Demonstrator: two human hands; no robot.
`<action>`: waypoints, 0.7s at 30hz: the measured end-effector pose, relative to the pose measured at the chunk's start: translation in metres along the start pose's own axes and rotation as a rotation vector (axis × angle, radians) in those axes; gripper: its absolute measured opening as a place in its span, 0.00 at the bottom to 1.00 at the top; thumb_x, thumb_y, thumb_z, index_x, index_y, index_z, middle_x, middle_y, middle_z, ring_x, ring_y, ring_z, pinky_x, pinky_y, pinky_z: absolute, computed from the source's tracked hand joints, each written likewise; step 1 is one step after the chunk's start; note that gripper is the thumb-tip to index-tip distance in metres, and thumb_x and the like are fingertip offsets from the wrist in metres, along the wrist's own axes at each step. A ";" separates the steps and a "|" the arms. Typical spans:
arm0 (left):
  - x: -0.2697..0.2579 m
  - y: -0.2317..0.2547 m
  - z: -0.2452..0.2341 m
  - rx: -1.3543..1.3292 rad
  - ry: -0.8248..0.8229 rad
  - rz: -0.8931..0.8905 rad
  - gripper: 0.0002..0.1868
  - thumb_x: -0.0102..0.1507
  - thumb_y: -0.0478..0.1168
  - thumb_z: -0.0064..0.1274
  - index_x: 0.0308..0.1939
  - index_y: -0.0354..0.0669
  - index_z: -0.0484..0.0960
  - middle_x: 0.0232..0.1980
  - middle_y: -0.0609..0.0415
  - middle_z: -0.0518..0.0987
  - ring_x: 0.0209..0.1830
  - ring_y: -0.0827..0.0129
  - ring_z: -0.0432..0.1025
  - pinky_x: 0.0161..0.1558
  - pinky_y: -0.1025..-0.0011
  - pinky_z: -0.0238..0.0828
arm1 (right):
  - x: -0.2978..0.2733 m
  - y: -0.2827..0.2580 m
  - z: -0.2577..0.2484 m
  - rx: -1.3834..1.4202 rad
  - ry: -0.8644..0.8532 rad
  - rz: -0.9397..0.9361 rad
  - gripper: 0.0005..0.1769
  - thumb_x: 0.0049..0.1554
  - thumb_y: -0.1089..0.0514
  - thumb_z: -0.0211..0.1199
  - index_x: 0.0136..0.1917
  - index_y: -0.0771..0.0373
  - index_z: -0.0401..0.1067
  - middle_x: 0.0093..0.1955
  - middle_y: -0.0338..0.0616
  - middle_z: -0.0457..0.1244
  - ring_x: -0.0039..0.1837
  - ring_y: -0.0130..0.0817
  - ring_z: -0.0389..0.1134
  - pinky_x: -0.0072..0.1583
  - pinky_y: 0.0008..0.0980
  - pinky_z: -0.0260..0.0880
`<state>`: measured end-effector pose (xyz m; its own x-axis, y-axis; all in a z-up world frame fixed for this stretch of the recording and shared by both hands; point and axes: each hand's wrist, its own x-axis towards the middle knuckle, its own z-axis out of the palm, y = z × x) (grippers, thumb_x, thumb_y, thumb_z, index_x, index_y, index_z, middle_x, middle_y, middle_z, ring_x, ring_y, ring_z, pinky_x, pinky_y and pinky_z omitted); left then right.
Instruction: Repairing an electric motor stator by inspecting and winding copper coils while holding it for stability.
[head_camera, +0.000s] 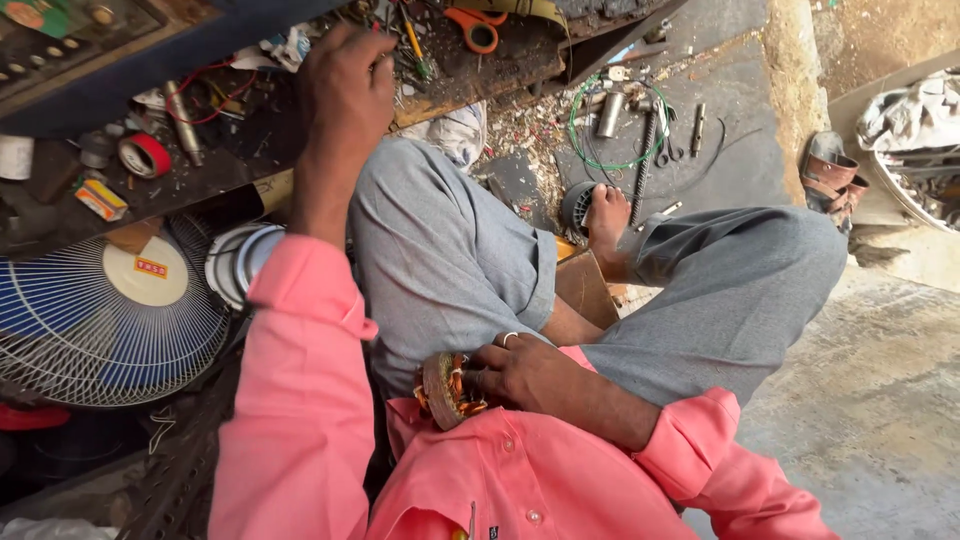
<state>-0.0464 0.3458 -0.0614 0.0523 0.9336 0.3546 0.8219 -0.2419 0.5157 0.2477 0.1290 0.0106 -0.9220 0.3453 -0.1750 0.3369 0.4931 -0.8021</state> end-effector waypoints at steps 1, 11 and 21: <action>0.006 -0.002 0.011 0.009 -0.037 -0.008 0.08 0.63 0.31 0.63 0.47 0.38 0.86 0.46 0.45 0.82 0.45 0.53 0.76 0.49 0.58 0.70 | 0.000 0.001 0.002 -0.019 -0.009 -0.008 0.24 0.56 0.50 0.62 0.65 0.57 0.75 0.60 0.46 0.66 0.58 0.46 0.67 0.59 0.43 0.66; 0.028 -0.035 0.109 0.098 -0.157 0.082 0.14 0.69 0.34 0.59 0.58 0.37 0.80 0.51 0.40 0.81 0.50 0.50 0.77 0.53 0.49 0.71 | -0.001 0.010 0.012 -0.022 -0.026 -0.013 0.26 0.56 0.49 0.60 0.65 0.58 0.74 0.63 0.48 0.65 0.58 0.48 0.67 0.59 0.44 0.67; 0.029 -0.008 0.069 0.078 -0.067 0.077 0.04 0.72 0.34 0.56 0.51 0.40 0.82 0.40 0.45 0.81 0.41 0.55 0.78 0.44 0.58 0.73 | -0.002 0.010 0.008 -0.002 -0.003 0.001 0.26 0.55 0.49 0.60 0.65 0.57 0.75 0.63 0.48 0.65 0.59 0.48 0.67 0.60 0.44 0.67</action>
<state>-0.0126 0.3930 -0.1095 0.1522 0.9293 0.3366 0.8557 -0.2943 0.4256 0.2515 0.1271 -0.0018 -0.9221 0.3438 -0.1777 0.3385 0.4940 -0.8009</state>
